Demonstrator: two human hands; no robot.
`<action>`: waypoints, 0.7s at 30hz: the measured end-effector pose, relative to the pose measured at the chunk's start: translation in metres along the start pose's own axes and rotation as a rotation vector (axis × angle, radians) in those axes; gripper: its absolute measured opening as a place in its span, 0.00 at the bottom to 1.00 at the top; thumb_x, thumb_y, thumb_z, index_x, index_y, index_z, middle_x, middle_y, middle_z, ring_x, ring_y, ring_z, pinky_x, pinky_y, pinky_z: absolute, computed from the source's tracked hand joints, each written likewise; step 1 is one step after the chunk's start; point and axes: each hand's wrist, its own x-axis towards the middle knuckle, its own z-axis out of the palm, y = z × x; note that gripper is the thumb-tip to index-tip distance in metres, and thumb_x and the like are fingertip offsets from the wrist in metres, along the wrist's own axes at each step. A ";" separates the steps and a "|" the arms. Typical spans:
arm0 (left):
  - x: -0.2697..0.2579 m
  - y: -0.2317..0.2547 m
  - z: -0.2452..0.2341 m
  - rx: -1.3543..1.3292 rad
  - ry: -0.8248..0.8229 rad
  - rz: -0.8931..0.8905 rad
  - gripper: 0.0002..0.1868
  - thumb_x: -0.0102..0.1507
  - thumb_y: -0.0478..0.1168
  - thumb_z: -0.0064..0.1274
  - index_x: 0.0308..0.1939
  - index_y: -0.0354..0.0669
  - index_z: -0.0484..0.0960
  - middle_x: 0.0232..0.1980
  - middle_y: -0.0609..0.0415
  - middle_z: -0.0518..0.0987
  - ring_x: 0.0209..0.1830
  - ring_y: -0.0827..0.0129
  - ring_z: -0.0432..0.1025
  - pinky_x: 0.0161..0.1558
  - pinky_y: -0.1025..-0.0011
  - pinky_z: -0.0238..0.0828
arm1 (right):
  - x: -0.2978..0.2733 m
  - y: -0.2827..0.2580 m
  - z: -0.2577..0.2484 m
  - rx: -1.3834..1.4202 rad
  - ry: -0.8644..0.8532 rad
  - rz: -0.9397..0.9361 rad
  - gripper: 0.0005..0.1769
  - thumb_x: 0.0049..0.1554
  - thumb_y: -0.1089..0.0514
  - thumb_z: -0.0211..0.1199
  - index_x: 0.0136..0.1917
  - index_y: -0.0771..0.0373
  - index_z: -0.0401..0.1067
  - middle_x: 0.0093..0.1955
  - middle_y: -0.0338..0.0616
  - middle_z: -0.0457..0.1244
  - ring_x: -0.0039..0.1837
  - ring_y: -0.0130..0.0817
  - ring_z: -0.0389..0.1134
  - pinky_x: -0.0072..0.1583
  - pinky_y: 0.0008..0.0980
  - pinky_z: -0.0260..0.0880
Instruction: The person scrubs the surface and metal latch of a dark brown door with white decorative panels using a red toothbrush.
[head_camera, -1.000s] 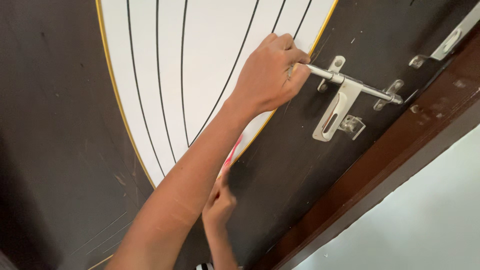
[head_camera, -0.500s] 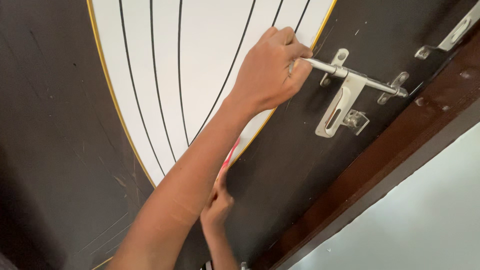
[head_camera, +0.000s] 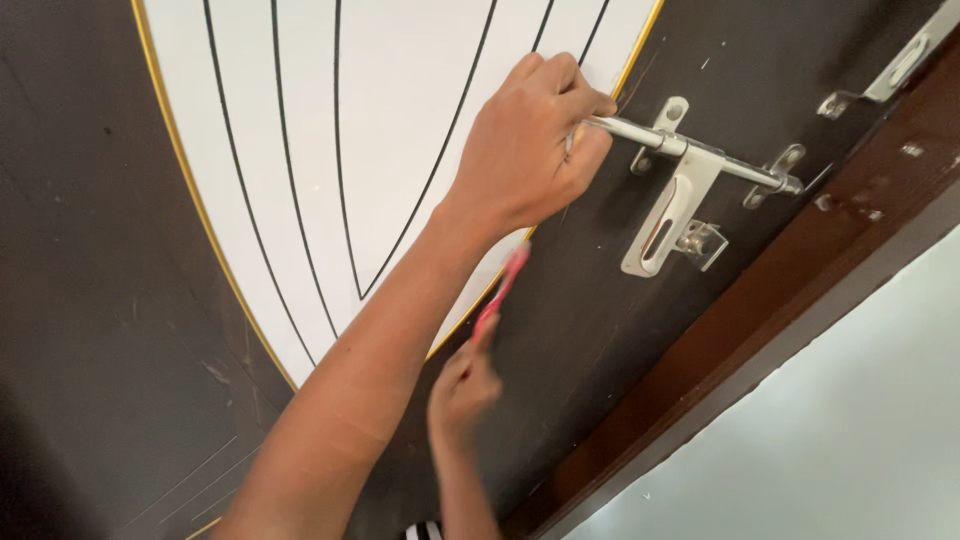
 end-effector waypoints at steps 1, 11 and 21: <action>0.000 0.000 0.000 0.000 -0.001 0.000 0.15 0.60 0.41 0.47 0.43 0.40 0.88 0.39 0.52 0.75 0.45 0.60 0.70 0.48 0.61 0.71 | 0.018 -0.003 -0.003 -0.066 0.021 -0.043 0.27 0.64 0.69 0.52 0.76 0.72 0.60 0.26 0.45 0.57 0.26 0.30 0.60 0.31 0.35 0.61; 0.000 0.003 0.000 -0.006 0.006 -0.019 0.15 0.60 0.40 0.47 0.42 0.40 0.87 0.40 0.53 0.75 0.45 0.61 0.69 0.48 0.62 0.71 | -0.029 -0.011 -0.013 -0.263 0.017 -0.284 0.31 0.64 0.66 0.53 0.79 0.63 0.58 0.39 0.57 0.66 0.34 0.38 0.70 0.35 0.35 0.66; -0.001 0.003 0.001 0.007 0.011 -0.011 0.15 0.60 0.41 0.48 0.42 0.40 0.87 0.40 0.52 0.74 0.45 0.61 0.69 0.47 0.61 0.71 | -0.049 -0.005 -0.018 -0.194 -0.191 -0.086 0.30 0.60 0.71 0.57 0.75 0.70 0.59 0.27 0.43 0.65 0.27 0.32 0.70 0.28 0.34 0.64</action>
